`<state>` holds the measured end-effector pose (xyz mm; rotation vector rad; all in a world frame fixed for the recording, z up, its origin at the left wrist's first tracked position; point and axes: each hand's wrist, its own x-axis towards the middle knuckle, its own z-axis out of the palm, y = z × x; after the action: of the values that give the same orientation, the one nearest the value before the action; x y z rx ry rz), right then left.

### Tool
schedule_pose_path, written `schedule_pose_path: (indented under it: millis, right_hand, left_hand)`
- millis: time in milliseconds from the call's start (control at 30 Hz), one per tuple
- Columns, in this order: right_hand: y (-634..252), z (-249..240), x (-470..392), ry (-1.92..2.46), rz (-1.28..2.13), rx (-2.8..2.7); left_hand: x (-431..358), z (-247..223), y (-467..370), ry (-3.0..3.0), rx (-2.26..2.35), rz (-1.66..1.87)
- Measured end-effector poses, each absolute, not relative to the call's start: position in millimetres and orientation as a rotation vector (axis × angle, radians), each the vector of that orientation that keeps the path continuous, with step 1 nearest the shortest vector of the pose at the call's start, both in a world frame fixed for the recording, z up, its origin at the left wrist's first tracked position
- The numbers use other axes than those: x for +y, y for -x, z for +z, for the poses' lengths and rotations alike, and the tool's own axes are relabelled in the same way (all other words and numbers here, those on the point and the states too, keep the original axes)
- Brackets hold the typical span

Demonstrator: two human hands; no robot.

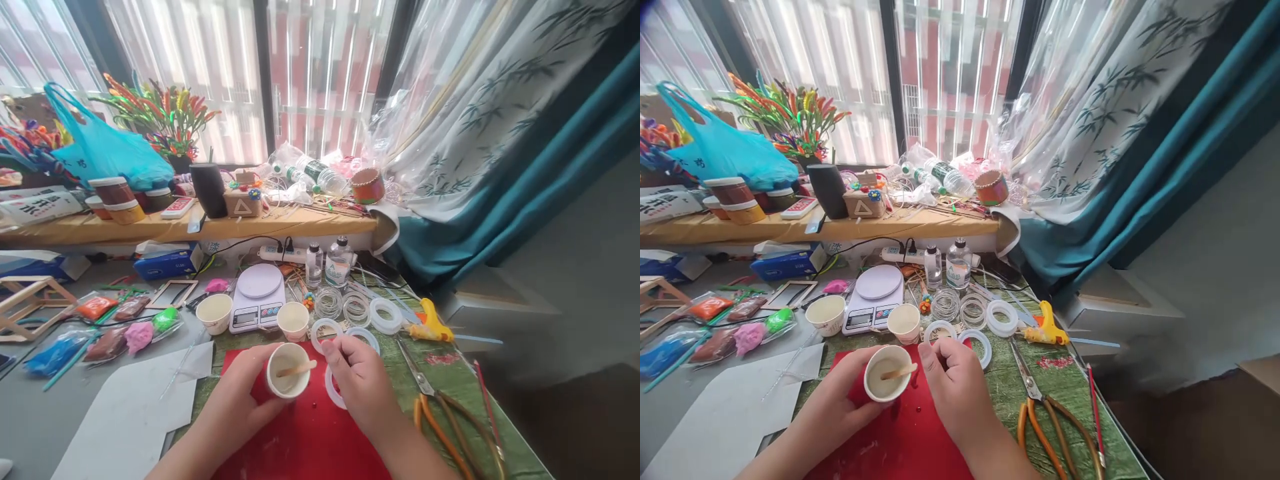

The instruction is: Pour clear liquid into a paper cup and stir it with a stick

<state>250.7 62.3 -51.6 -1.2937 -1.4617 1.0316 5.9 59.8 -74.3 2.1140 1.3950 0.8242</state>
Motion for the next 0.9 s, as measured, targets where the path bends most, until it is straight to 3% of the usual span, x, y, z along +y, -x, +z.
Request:
schedule_pose_path:
  millis: [133, 267, 433, 600, 900]
  right_hand:
    - [-267.4, -44.0, 35.1, 1.234, 1.059, -1.331]
    - [-292.2, -73.4, -14.5, 1.348, 1.088, -1.126]
    - [-316.0, -118.9, -65.2, 1.447, 0.939, -0.91]
    - [-318.4, -127.1, -82.6, 1.441, 0.731, -1.091]
    - [-315.8, -120.2, -88.9, 1.407, 0.668, -1.314]
  left_hand:
    - [61.2, -87.4, 1.7, -2.072, 1.44, 0.886]
    - [60.1, -90.1, 5.0, -2.092, 1.384, 0.849]
    - [50.2, -53.2, -8.6, -2.182, 1.338, 0.886]
    - [23.2, -27.3, -46.3, -2.091, 1.322, 0.721]
    - [-6.4, -71.1, -88.3, -1.969, 1.447, 0.652]
